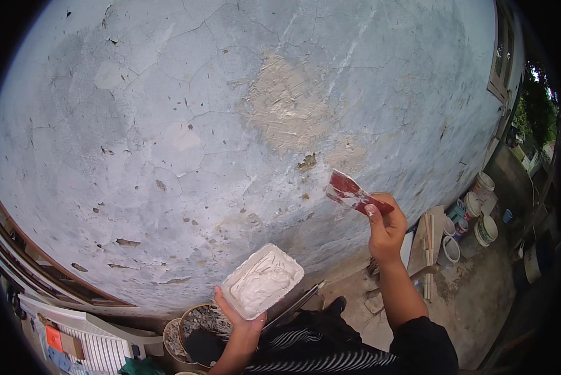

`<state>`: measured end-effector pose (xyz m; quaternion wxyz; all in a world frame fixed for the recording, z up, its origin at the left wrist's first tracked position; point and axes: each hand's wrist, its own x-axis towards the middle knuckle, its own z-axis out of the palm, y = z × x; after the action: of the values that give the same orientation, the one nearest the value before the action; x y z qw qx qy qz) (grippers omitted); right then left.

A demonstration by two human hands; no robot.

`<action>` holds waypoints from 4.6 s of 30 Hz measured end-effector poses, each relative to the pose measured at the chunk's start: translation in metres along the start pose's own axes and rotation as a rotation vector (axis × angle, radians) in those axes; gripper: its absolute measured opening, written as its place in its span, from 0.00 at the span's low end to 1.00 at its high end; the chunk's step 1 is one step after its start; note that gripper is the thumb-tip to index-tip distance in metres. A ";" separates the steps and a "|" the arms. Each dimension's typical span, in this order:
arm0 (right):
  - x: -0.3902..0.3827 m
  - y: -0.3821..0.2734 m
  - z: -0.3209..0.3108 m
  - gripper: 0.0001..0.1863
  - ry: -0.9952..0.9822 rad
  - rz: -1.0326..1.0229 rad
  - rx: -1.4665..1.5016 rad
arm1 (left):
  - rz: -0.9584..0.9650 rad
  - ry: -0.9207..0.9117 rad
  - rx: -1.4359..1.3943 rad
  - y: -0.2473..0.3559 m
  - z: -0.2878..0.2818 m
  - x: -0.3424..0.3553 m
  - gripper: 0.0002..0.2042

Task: The recorder uses a putty knife to apply plaster compound to a damaged exterior wall.

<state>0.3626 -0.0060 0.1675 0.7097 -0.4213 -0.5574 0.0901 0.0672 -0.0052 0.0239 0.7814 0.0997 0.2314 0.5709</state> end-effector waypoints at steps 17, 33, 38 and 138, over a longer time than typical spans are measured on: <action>0.061 0.006 0.011 0.06 -0.075 -0.061 -0.498 | 0.038 -0.012 0.033 0.015 -0.011 0.013 0.49; 0.068 -0.021 0.009 0.08 -0.134 -0.079 -0.474 | 0.132 0.025 -0.011 0.028 -0.015 0.020 0.50; 0.079 -0.027 0.015 0.08 -0.220 -0.151 -0.583 | 0.137 0.000 0.003 0.031 -0.007 0.017 0.49; 0.104 -0.003 0.008 0.12 -0.546 -0.455 -0.595 | 1.011 0.253 -0.118 -0.039 -0.019 -0.129 0.44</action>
<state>0.3924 0.0585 0.2446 0.3869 -0.4345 -0.8038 -0.1240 0.0603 -0.1409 0.0230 0.3784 0.0851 0.2143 0.8965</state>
